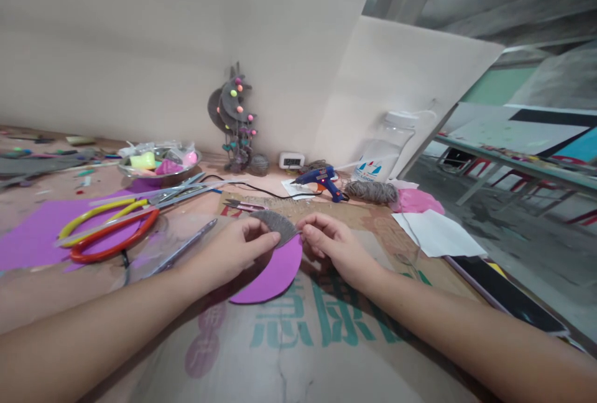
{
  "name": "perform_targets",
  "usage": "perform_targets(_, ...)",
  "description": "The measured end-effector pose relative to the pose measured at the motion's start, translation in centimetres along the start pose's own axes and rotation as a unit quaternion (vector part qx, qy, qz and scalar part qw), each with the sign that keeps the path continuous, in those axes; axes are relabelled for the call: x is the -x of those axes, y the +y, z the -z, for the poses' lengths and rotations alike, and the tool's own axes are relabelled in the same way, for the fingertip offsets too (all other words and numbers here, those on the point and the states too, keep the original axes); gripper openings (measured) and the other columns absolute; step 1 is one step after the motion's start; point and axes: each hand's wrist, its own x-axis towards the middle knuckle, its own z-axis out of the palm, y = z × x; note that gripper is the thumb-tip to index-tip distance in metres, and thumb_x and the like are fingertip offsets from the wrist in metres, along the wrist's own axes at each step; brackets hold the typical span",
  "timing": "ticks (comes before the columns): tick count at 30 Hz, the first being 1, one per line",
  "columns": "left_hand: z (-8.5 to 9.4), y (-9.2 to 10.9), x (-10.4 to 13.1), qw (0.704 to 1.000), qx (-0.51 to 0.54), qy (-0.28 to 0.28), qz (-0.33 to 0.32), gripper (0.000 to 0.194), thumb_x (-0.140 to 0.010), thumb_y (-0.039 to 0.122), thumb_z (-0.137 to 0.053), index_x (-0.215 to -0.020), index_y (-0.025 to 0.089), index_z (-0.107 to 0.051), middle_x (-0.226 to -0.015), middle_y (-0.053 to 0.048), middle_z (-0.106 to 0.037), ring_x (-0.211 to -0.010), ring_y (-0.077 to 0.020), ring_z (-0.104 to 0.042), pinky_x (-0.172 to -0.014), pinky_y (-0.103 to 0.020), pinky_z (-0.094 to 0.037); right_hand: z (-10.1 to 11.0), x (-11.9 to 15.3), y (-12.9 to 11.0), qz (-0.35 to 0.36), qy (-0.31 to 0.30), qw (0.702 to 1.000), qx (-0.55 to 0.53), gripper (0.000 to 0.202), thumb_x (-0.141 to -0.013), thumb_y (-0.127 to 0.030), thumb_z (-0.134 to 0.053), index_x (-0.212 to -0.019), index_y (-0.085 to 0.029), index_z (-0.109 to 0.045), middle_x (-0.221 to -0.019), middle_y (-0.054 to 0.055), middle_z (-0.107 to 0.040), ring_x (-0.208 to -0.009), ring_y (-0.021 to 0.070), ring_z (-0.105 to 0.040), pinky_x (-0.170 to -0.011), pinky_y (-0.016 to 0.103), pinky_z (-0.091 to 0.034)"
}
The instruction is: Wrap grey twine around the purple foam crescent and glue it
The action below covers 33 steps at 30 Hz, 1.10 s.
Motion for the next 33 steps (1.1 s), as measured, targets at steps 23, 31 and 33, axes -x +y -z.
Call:
perform_targets(23,0.11,-0.14,0.04,1.000,-0.018,0.005,-0.021,0.031,-0.075,0.048,-0.054,-0.068,0.017,-0.053,-0.060,0.003,-0.053,-0.051,-0.0103,-0.046,-0.047,-0.021,-0.032,0.03,-0.05,-0.39,-0.043,0.047,0.998,0.020,0.036,-0.083,-0.049,-0.050,-0.098,-0.018,-0.058,-0.052,-0.007,-0.041,-0.042,0.0067,-0.036,-0.038,0.019,-0.026)
perform_targets(31,-0.02,0.18,0.19,1.000,-0.012,-0.001,-0.024,0.031,-0.075,0.046,-0.055,-0.066,0.017,-0.052,-0.058,0.004,-0.051,-0.049,-0.0099,-0.044,-0.047,-0.022,-0.032,-0.19,0.04,-0.34,0.003,0.010,0.993,0.114,0.024,-0.076,-0.040,-0.062,-0.080,-0.017,-0.058,-0.070,0.000,-0.056,-0.061,0.0097,-0.049,-0.052,0.021,-0.038)
perform_targets(33,-0.02,0.19,0.17,0.999,-0.009,-0.005,-0.031,0.029,-0.075,0.044,-0.055,-0.065,0.017,-0.052,-0.058,0.004,-0.051,-0.050,-0.0099,-0.044,-0.048,-0.022,-0.033,-0.23,0.06,-0.21,0.010,0.005,0.994,0.112,0.022,-0.077,-0.038,-0.062,-0.076,-0.017,-0.058,-0.071,0.000,-0.056,-0.062,0.0101,-0.050,-0.055,0.021,-0.039)
